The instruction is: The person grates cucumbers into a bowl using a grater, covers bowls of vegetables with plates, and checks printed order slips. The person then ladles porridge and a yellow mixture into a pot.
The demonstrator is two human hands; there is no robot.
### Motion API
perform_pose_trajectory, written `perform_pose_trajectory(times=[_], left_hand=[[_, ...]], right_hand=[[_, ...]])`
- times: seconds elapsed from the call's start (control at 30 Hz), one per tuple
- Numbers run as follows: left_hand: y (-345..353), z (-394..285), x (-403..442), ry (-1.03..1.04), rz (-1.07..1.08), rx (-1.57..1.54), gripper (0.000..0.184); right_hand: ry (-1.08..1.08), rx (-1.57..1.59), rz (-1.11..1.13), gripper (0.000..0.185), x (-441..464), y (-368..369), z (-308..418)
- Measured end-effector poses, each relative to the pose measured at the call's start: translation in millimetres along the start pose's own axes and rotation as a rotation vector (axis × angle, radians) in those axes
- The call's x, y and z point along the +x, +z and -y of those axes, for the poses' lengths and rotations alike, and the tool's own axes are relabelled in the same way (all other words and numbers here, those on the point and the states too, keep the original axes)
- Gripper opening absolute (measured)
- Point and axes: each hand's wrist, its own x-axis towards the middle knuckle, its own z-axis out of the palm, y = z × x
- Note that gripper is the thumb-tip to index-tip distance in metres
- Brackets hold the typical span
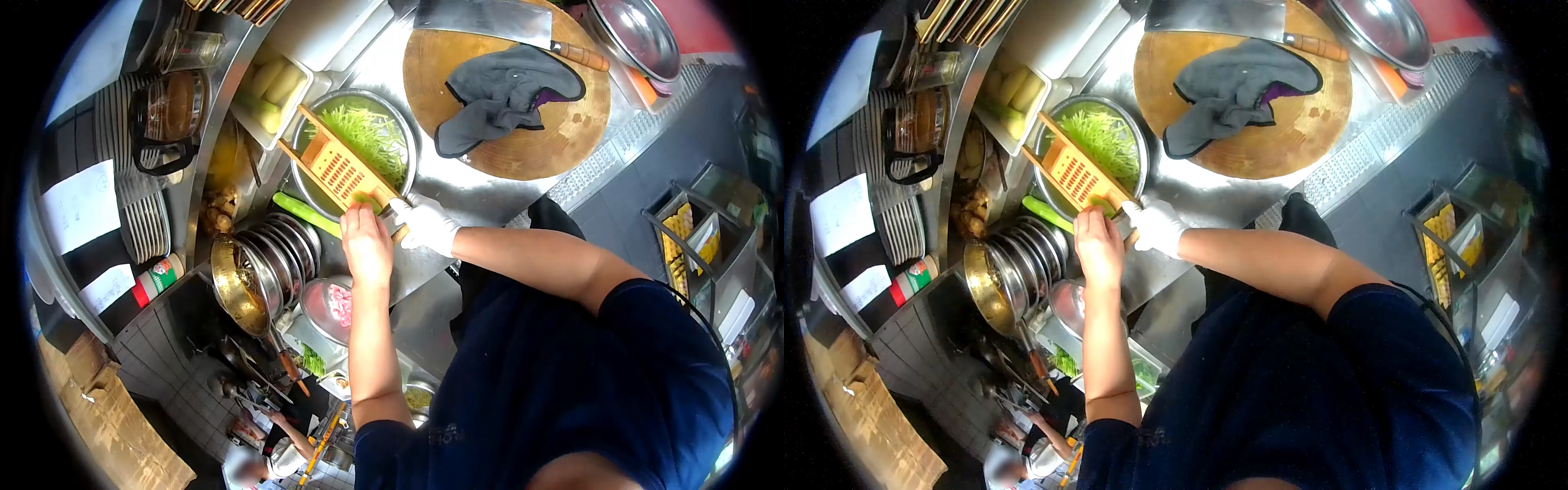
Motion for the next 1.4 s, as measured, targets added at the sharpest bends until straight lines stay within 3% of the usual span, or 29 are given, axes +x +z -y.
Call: perform_pose_trajectory(times=[0.13,0.3,0.47,0.67,0.8,0.9,1.27,1.4], left_hand=[[-4,5,5,0.037,0.0,-0.028,0.024],[13,62,66,0.123,-0.104,0.063,0.021],[9,101,124,-0.036,-0.104,0.096,0.017],[2,96,108,-0.036,-0.05,0.019,0.018],[-4,85,108,-0.16,0.004,-0.046,0.02],[0,79,78,-0.074,0.019,-0.117,0.021],[0,64,62,-0.051,0.029,-0.143,0.02],[-1,47,16,0.004,0.073,-0.163,0.021]], right_hand=[[0.006,-0.001,-0.019,0.042,-2,1,5],[0.031,-0.014,-0.007,0.04,-2,1,8],[0.032,0.021,0.0,0.037,0,-1,3],[0.026,-0.007,-0.004,0.037,-2,2,4],[0.016,0.033,0.015,0.038,3,1,-1],[0.014,0.03,0.009,0.038,3,0,-1],[0.025,0.037,0.023,0.038,6,-1,-5],[0.013,0.005,0.031,0.039,8,-1,-6]])
